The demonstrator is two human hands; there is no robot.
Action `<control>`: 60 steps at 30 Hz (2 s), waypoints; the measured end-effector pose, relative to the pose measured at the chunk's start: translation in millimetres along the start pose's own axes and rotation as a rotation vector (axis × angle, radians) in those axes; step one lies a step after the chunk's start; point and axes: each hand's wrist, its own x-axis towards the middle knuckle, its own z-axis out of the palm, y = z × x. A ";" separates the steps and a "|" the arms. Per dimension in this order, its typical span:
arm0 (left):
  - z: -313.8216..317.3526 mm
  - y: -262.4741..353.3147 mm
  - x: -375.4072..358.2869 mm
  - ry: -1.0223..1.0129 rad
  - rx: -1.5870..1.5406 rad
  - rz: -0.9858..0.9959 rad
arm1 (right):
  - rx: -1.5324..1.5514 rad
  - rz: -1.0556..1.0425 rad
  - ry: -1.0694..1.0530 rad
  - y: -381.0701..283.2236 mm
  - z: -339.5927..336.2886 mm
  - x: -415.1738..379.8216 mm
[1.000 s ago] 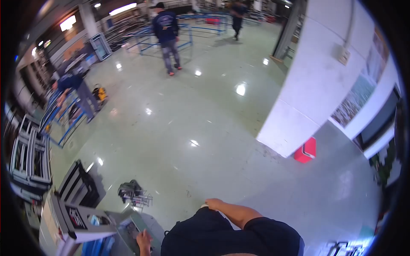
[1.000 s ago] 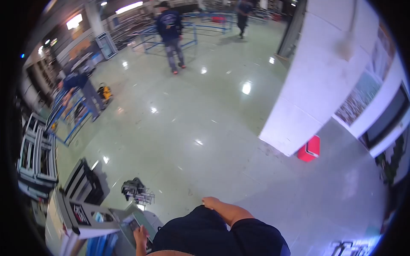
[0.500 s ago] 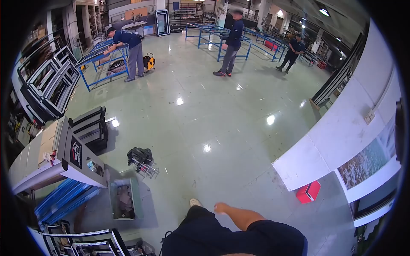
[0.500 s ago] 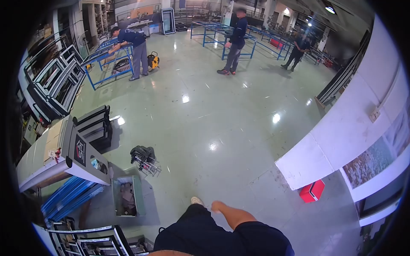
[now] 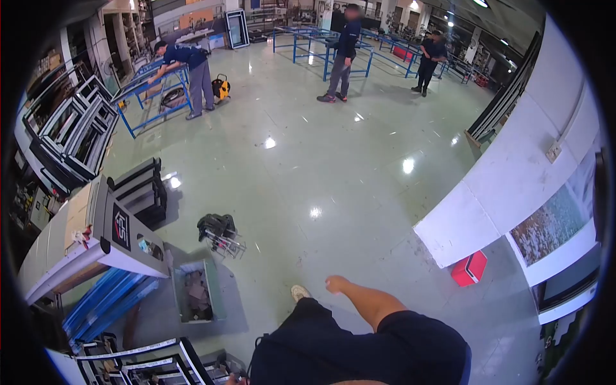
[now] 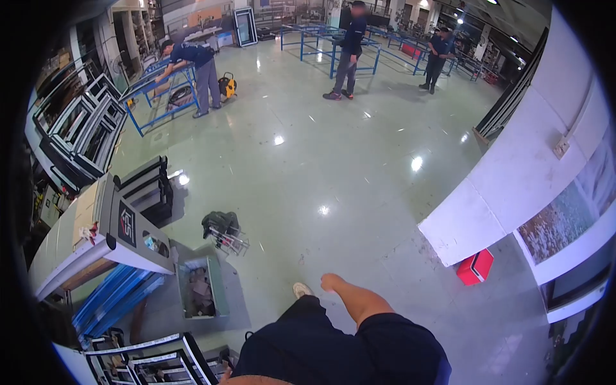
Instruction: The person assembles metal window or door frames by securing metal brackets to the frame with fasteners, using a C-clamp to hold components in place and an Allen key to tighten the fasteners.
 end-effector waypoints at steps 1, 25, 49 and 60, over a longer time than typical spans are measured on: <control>-1.1 -2.3 2.6 0.002 0.000 0.004 | 0.031 0.009 0.043 -3.0 -4.7 2.8; 18.9 58.4 23.0 -0.062 0.015 0.062 | -0.069 0.052 0.001 36.7 17.7 -9.0; -2.1 -6.5 91.5 -0.104 0.262 0.158 | -0.035 0.108 -0.047 30.0 32.8 -29.9; -32.4 21.8 104.7 -0.099 -0.275 0.084 | 0.132 0.137 0.033 6.7 24.3 -35.4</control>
